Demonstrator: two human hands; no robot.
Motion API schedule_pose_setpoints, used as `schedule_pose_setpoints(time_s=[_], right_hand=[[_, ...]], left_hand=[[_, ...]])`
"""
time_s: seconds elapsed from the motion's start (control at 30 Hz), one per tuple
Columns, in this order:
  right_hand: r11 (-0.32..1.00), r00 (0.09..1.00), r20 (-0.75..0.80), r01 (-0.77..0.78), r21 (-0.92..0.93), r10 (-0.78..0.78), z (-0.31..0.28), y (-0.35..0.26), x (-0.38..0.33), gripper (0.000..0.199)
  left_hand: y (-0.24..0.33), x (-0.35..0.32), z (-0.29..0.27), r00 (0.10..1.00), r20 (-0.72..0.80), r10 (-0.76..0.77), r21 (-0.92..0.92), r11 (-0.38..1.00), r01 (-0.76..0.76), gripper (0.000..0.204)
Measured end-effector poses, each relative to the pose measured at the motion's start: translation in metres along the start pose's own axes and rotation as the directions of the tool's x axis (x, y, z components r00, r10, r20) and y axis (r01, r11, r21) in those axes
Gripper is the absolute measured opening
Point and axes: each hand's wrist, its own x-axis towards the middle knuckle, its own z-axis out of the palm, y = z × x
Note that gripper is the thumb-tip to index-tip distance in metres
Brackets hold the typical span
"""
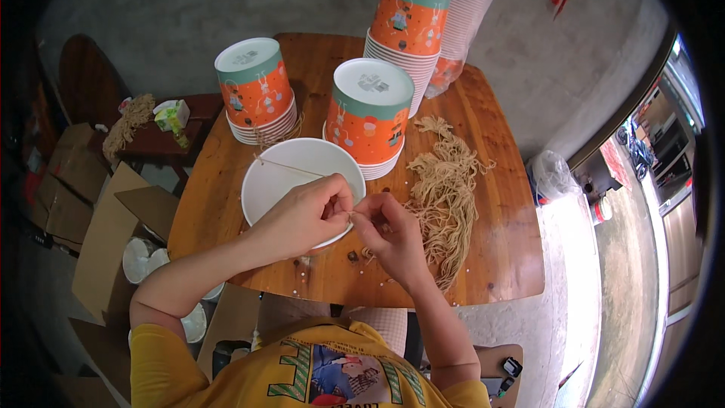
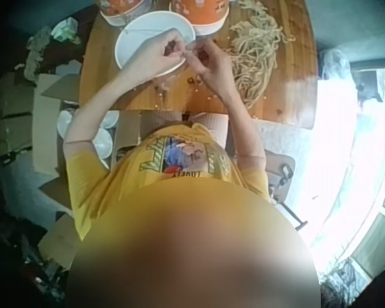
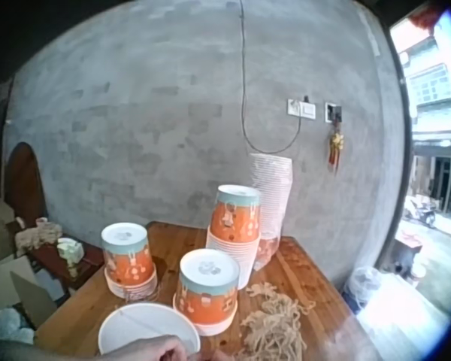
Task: Thread rubber bands through pre-drilled holes in paper bowls for final packaging.
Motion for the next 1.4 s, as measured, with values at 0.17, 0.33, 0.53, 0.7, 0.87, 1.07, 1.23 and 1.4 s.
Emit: schedule_pose_setpoints(time_s=[0.17, 0.33, 0.53, 0.7, 0.87, 1.07, 1.23, 1.4], right_hand=[[0.994, 0.996, -0.006, -0.087, 0.067, 0.088, 0.002, -0.002, -0.001, 0.012], [0.979, 0.988, 0.023, -0.155, 0.134, 0.153, 0.001, -0.002, -0.001, 0.011], [0.980, 0.991, 0.043, -0.135, 0.147, 0.130, 0.001, -0.005, -0.001, 0.011], [0.988, 0.991, 0.049, -0.130, 0.080, 0.126, 0.000, -0.003, -0.001, 0.012], [0.991, 0.992, 0.054, -0.119, 0.058, 0.116, 0.001, -0.004, -0.002, 0.013], [0.991, 0.992, 0.059, -0.115, 0.062, 0.112, 0.001, -0.008, -0.002, 0.012], [0.990, 0.990, 0.075, -0.124, 0.065, 0.119, 0.001, -0.009, -0.003, 0.012], [0.983, 0.987, 0.073, -0.147, 0.105, 0.140, 0.003, -0.009, -0.004, 0.012]], left_hand=[[-0.019, 0.003, 0.000, 0.985, 0.144, -0.099, -0.321, 0.937, 0.141, 0.013], [-0.014, 0.010, -0.010, 0.919, 0.319, -0.232, -0.429, 0.829, 0.358, 0.014], [-0.018, 0.010, -0.009, 0.933, 0.319, -0.163, -0.438, 0.848, 0.298, 0.011], [-0.014, 0.004, -0.001, 0.994, 0.106, -0.021, -0.159, 0.986, 0.038, 0.012], [-0.007, -0.001, 0.003, 0.994, -0.015, 0.105, 0.051, 0.993, -0.105, 0.012], [0.001, -0.005, 0.002, 0.999, -0.017, -0.040, 0.073, 0.996, 0.042, 0.010], [-0.009, -0.004, 0.005, 0.998, -0.050, -0.036, -0.085, 0.996, 0.032, 0.010], [-0.011, -0.002, 0.004, 0.997, -0.033, -0.069, -0.169, 0.984, 0.062, 0.012]])
